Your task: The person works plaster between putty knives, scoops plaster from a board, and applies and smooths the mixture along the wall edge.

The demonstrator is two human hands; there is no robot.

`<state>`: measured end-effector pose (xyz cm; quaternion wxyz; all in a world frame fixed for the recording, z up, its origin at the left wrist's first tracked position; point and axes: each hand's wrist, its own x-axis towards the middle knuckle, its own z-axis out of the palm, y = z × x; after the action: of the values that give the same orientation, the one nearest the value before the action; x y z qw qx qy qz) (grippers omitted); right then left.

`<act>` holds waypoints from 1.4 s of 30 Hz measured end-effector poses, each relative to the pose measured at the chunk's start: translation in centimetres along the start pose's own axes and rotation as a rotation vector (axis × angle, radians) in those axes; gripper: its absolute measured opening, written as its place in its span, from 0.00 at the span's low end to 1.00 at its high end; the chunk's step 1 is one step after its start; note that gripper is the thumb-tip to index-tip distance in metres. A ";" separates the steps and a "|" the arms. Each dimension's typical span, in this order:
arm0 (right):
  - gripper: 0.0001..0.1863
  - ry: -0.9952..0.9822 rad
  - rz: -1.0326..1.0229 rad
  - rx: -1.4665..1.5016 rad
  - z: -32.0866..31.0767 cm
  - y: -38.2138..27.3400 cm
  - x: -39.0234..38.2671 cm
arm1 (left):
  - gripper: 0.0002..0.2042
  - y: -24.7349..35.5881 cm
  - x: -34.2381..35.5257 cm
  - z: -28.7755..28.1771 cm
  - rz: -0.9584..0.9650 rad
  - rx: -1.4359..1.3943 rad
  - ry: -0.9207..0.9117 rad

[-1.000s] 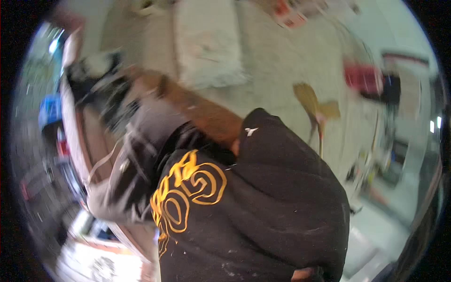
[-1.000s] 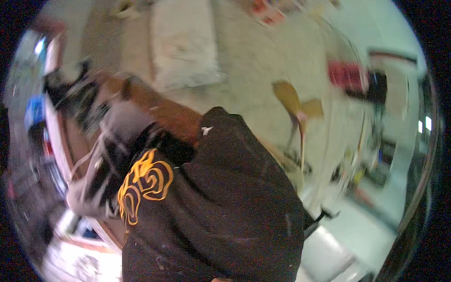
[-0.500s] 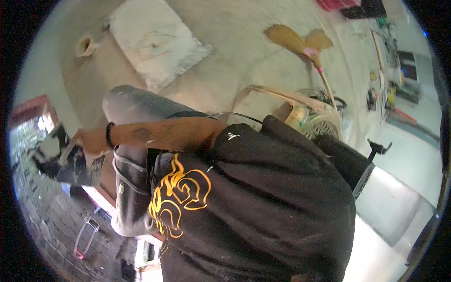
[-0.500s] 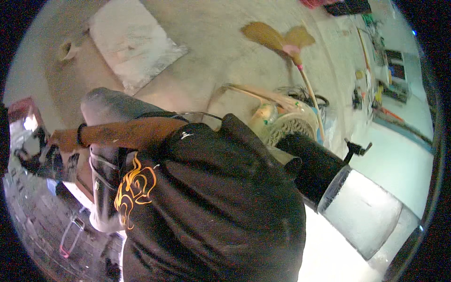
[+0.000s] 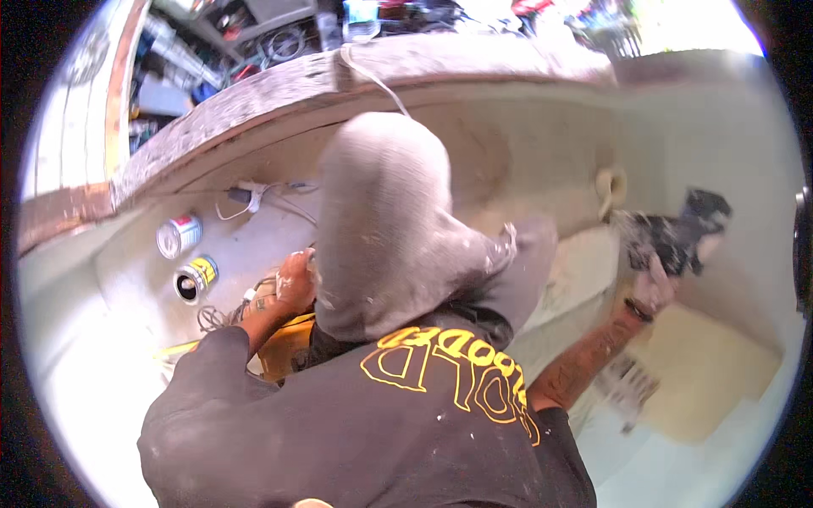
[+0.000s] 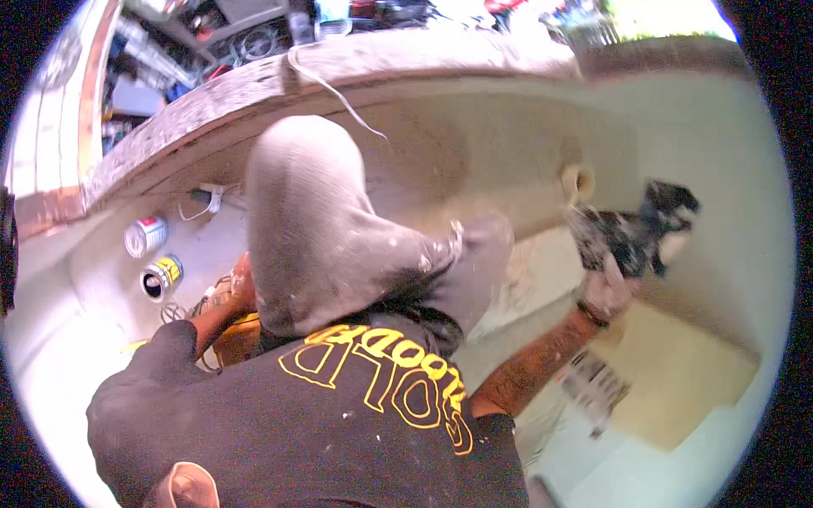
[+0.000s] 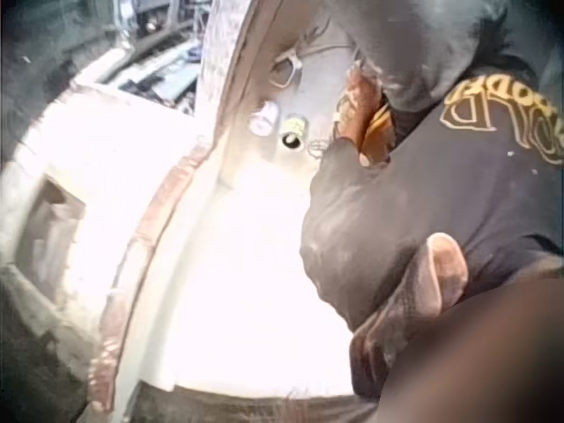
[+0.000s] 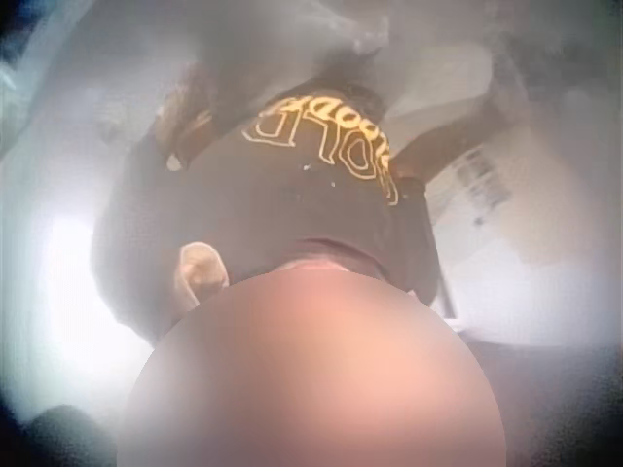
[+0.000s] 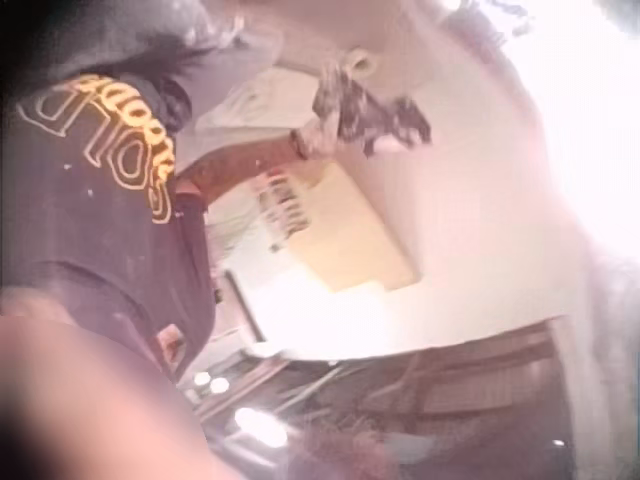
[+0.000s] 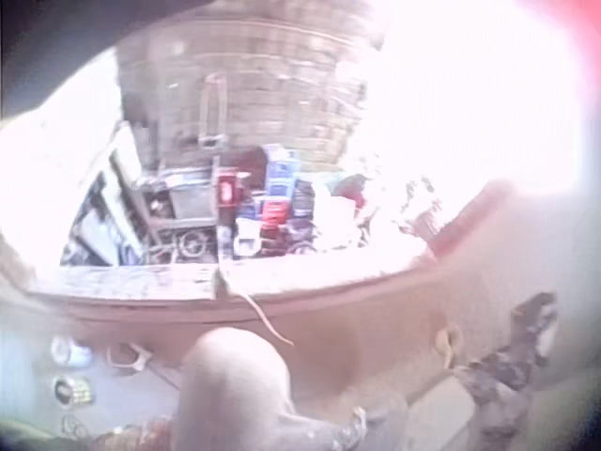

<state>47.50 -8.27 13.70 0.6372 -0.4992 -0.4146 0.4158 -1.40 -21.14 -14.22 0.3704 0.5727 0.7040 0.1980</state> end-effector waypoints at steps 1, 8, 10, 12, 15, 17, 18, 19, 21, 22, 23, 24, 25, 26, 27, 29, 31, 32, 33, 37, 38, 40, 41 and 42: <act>0.25 -0.063 -0.063 -0.049 2.2 -0.5 2.3 | 0.25 -1.3 -0.4 -0.7 -0.050 -0.013 0.036; 0.18 -0.252 -0.449 -0.431 13.5 -2.3 16.0 | 0.26 -0.8 -1.8 -4.6 -0.228 -0.032 0.092; 0.14 -0.243 -0.705 -0.837 16.7 1.5 17.1 | 0.26 -0.3 -1.0 -4.9 -0.197 -0.023 0.066; 0.10 -0.152 -0.984 -1.318 19.2 5.6 17.0 | 0.26 -0.1 -0.2 -4.7 -0.169 -0.013 0.053; 0.28 -0.272 -0.351 0.074 21.2 11.1 15.3 | 0.26 0.0 0.4 -4.0 -0.127 0.006 0.052; 0.18 -0.254 -0.113 0.326 19.7 12.7 13.9 | 0.26 0.2 0.0 -3.7 -0.121 0.004 0.057; 0.18 -0.259 -0.106 0.321 19.0 13.6 13.5 | 0.26 0.3 -0.3 -3.6 -0.126 0.003 0.060; 0.18 -0.253 -0.092 0.332 18.1 14.6 13.1 | 0.26 0.4 -0.7 -3.5 -0.130 0.006 0.061; 0.17 -0.255 -0.059 0.383 16.2 16.6 12.9 | 0.27 0.5 -1.3 -3.5 -0.131 0.017 0.074; 0.17 -0.277 -0.044 0.431 15.4 17.6 12.9 | 0.27 0.6 -1.5 -3.4 -0.132 0.023 0.082; 0.17 -0.295 -0.041 0.467 14.6 18.5 13.0 | 0.27 0.6 -1.7 -3.3 -0.136 0.022 0.090; 0.17 -0.320 -0.057 0.491 13.8 19.3 13.1 | 0.27 0.6 -1.9 -3.2 -0.139 0.029 0.100; 0.21 -0.158 -0.038 0.413 13.0 19.9 13.0 | 0.27 0.7 -1.9 -3.1 -0.142 0.038 0.113; 0.27 -0.122 -0.151 0.305 12.5 20.2 13.3 | 0.27 0.8 -2.1 -3.1 -0.138 0.044 0.119; 0.27 -0.120 -0.153 0.317 11.8 20.3 13.5 | 0.27 0.9 -2.1 -3.0 -0.140 0.052 0.127; 0.29 -0.055 -0.185 0.206 10.5 19.8 14.1 | 0.27 1.4 -2.1 -3.1 -0.128 0.070 0.141; 0.30 -0.057 -0.227 0.175 9.3 18.9 14.5 | 0.27 2.1 -1.9 -3.6 -0.116 0.094 0.149; 0.30 -0.008 -0.374 -0.185 8.6 18.4 14.6 | 0.27 2.6 -1.4 -3.9 -0.091 0.116 0.152; 0.31 0.047 -0.506 -0.550 7.8 17.9 14.7 | 0.27 3.1 -1.2 -4.2 -0.090 0.121 0.162; 0.30 0.084 -0.258 -0.023 5.6 17.2 14.3 | 0.28 6.0 2.4 -6.6 0.058 0.222 0.172; 0.30 0.106 -0.272 -0.018 5.1 17.1 14.5 | 0.28 6.9 4.0 -7.3 0.120 0.250 0.174; 0.30 0.074 -0.337 -0.155 4.1 17.1 14.1 | 0.28 8.9 7.2 -8.7 0.281 0.328 0.176; 0.30 0.084 -0.337 -0.162 3.8 17.1 14.0 | 0.28 10.1 9.1 -9.3 0.396 0.378 0.167; 0.30 0.089 -0.229 -0.022 3.5 17.2 13.9 | 0.28 11.3 11.2 -9.7 0.515 0.434 0.151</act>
<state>46.51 8.50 -1.01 0.6928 -0.4736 -0.4446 0.3131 -2.01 -6.08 -3.31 0.1247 0.7808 0.5874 0.1724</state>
